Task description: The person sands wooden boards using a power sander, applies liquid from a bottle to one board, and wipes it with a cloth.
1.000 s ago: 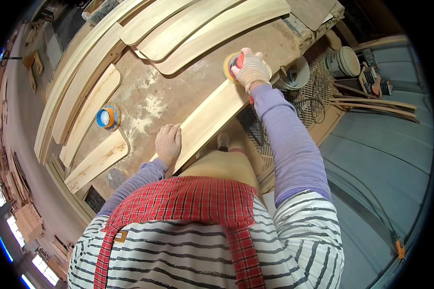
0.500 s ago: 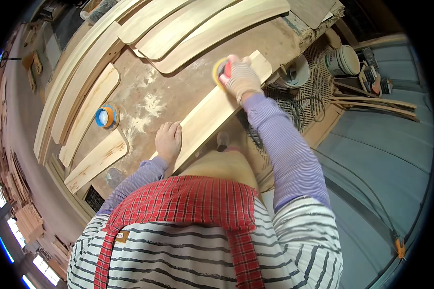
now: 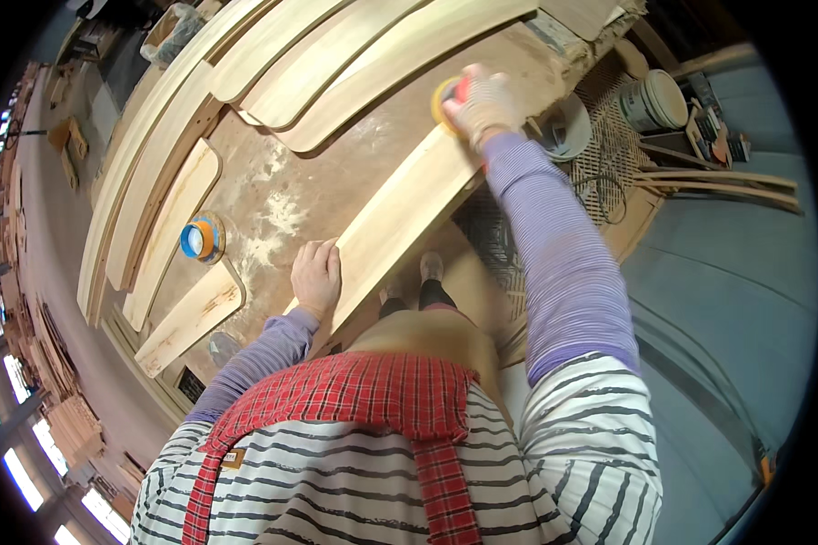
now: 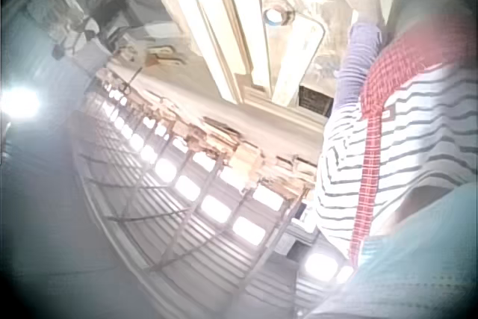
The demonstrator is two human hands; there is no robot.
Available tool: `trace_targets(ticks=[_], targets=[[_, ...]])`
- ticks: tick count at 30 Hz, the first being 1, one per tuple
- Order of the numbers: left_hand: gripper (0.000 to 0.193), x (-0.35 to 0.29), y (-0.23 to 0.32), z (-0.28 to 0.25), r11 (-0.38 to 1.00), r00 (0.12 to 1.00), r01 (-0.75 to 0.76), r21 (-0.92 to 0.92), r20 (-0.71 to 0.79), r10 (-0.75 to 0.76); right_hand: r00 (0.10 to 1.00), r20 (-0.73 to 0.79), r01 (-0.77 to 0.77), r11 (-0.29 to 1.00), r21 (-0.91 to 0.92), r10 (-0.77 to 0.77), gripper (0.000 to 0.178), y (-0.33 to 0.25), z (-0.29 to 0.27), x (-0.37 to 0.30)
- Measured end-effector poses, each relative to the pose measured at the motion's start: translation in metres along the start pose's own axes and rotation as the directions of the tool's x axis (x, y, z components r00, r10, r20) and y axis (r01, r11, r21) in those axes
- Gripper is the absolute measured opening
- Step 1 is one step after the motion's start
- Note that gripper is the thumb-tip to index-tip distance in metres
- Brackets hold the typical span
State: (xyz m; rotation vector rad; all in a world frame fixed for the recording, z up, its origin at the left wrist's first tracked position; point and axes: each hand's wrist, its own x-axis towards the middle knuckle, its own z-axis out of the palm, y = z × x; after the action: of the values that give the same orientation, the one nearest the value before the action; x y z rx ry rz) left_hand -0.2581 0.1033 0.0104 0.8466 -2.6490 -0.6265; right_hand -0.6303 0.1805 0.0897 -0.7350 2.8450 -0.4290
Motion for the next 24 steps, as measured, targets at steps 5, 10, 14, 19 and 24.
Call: trace_targets(ticks=[5,10,14,19,24], targets=[[0.018,-0.001,0.002,0.003,0.998,0.999,0.034,0.062,0.027,-0.035,0.908,0.350,0.207,0.973,0.101,-0.230,0.048,-0.035,0.013,-0.130],[0.018,0.002,0.008,-0.002,0.998,0.999,0.009,0.063,0.041,-0.012,0.928,0.288,0.209,0.970,0.121,-0.236,0.052,0.011,0.008,-0.123],[0.017,0.003,0.008,-0.002,0.998,0.998,-0.012,0.062,0.055,0.009,0.991,0.133,-0.009,0.996,0.092,-0.004,0.064,0.059,-0.014,-0.039],[0.017,0.003,0.009,0.001,0.995,0.998,0.035,0.093,0.048,-0.040,0.995,0.086,-0.058,0.989,0.140,0.046,0.063,0.052,-0.019,0.013],[0.020,0.002,0.005,0.004,0.993,0.997,0.056,0.106,0.051,-0.062,0.947,0.285,0.132,0.988,0.077,-0.148,0.058,0.026,-0.006,-0.058]])
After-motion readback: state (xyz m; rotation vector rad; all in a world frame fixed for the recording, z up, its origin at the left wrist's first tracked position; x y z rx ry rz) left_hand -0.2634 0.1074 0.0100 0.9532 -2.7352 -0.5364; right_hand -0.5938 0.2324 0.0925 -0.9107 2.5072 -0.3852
